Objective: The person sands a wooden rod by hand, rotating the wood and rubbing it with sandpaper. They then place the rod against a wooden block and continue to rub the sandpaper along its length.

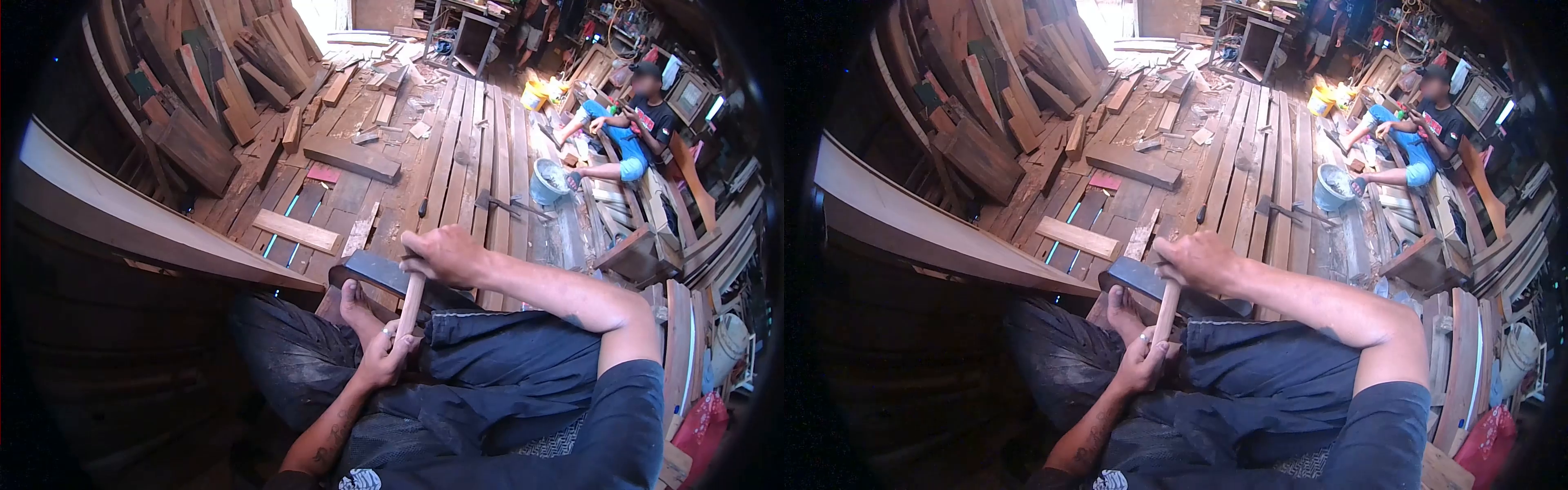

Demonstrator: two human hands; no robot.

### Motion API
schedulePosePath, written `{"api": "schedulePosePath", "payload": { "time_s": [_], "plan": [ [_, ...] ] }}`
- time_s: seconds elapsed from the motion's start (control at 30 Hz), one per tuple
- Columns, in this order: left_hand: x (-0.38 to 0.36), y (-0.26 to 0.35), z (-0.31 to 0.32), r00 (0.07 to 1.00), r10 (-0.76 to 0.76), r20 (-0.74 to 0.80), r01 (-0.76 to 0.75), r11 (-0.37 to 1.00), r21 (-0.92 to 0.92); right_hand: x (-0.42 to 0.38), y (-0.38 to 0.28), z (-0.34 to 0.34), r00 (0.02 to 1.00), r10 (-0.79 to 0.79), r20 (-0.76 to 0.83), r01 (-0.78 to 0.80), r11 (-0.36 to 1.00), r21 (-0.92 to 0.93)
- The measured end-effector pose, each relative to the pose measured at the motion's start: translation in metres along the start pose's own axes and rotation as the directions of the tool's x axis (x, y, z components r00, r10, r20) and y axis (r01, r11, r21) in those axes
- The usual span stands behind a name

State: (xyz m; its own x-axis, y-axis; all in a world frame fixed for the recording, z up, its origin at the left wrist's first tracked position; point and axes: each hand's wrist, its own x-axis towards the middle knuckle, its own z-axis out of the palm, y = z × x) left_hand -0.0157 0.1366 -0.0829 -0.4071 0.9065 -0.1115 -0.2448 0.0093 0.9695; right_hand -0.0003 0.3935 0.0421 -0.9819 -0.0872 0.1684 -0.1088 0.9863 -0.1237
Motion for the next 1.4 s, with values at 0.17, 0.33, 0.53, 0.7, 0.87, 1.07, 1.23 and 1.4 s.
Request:
{"api": "schedulePosePath", "payload": {
  "time_s": [0.17, 0.33, 0.53, 0.7, 0.87, 1.07, 1.23, 1.4],
  "plan": [
    [0.001, -0.006, 0.001, 0.999, 0.037, -0.026, -0.036, 0.999, 0.016, 0.005, -0.007, -0.014, 0.998, 0.047, 0.053, -0.049, 0.998, 0.043],
    [0.000, 0.002, 0.001, 1.000, -0.017, -0.009, 0.018, 0.999, 0.031, 0.005, 0.004, -0.002, 0.999, 0.034, -0.026, -0.033, 0.999, 0.035],
    [0.002, -0.007, 0.003, 0.995, 0.099, -0.025, -0.099, 0.995, 0.011, 0.005, 0.002, -0.002, 0.997, 0.027, 0.072, -0.034, 0.995, 0.090],
    [0.004, -0.006, 0.001, 0.997, 0.081, -0.013, -0.081, 0.997, 0.004, 0.004, 0.002, -0.012, 0.998, 0.046, -0.030, -0.045, 0.998, 0.054],
    [0.001, -0.005, 0.001, 0.995, 0.102, -0.013, -0.100, 0.992, 0.070, 0.006, 0.002, -0.013, 0.992, 0.109, 0.068, -0.118, 0.982, 0.148],
    [0.004, -0.010, 0.001, 0.996, 0.090, -0.023, -0.089, 0.995, 0.048, 0.004, 0.004, -0.008, 0.996, 0.037, 0.076, -0.051, 0.980, 0.193],
    [0.004, -0.009, 0.002, 0.994, 0.106, -0.030, -0.105, 0.994, 0.038, 0.004, 0.007, -0.013, 0.992, 0.124, 0.034, -0.128, 0.975, 0.181],
    [-0.001, 0.004, 0.001, 0.999, -0.048, -0.002, 0.048, 0.998, -0.032, 0.005, 0.007, -0.013, 0.990, 0.121, 0.066, -0.130, 0.979, 0.159]
  ]
}}
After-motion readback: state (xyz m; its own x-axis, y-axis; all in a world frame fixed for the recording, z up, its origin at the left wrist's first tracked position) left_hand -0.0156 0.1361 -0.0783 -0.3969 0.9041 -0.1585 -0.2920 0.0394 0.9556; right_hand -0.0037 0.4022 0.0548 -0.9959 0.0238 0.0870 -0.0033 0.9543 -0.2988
